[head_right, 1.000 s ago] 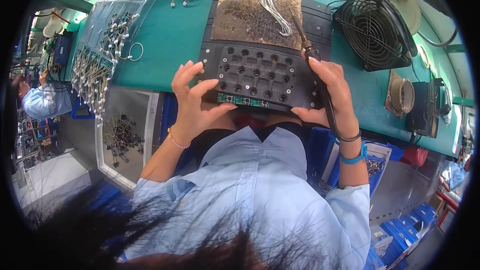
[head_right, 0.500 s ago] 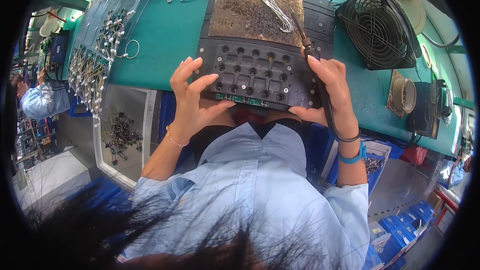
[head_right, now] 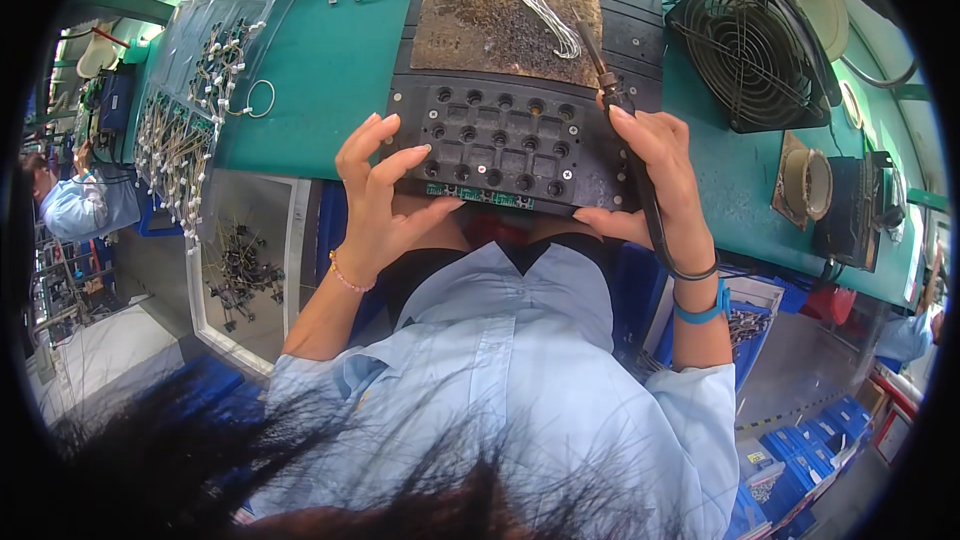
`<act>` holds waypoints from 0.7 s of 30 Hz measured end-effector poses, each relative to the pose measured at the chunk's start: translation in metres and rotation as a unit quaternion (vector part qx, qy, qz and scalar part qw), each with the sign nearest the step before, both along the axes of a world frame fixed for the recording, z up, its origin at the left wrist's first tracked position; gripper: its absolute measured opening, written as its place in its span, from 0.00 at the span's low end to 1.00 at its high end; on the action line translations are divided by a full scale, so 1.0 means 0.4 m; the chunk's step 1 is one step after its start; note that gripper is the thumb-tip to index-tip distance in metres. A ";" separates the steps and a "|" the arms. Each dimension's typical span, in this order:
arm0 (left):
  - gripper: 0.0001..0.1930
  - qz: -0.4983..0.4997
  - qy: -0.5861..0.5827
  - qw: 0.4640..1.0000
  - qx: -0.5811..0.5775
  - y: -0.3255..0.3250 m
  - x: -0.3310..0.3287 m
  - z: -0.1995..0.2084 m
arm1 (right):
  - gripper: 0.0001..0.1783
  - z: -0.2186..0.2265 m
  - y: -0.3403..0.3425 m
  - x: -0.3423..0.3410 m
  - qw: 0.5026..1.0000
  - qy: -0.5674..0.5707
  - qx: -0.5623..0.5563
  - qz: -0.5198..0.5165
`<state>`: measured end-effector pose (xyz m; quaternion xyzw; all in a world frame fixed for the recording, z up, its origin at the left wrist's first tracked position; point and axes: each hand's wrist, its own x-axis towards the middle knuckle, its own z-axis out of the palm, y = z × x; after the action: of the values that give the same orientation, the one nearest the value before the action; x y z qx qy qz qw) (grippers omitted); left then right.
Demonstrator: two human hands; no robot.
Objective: The person attaches wire harnesses to circuit boards secured in a fixture by soldering them with a soldering iron, then picks up another circuit board from a tray.
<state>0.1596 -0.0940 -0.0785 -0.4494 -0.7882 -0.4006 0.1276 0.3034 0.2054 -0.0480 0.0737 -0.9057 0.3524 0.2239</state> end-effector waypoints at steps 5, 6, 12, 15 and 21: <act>0.31 0.006 -0.013 1.000 -0.011 0.000 -0.001 0.009 | 0.55 0.002 -0.001 -0.002 1.000 0.001 -0.003 0.003; 0.31 -0.005 -0.027 0.998 -0.053 0.000 0.000 0.009 | 0.55 0.003 -0.002 -0.002 0.999 0.019 -0.037 -0.018; 0.30 0.007 -0.008 1.000 0.000 0.001 0.005 0.002 | 0.55 0.005 -0.007 -0.001 1.000 -0.009 -0.007 -0.012; 0.31 0.008 -0.011 1.000 -0.006 0.002 0.000 0.002 | 0.55 0.005 -0.004 -0.004 1.000 -0.004 -0.006 -0.004; 0.31 -0.014 -0.023 0.998 -0.052 0.004 -0.005 0.006 | 0.55 0.002 -0.002 -0.004 0.999 0.022 -0.030 -0.019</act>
<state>0.1577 -0.0923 -0.0761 -0.4573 -0.8041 -0.3713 0.0799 0.3016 0.2046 -0.0473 0.0573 -0.8907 0.3733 0.2530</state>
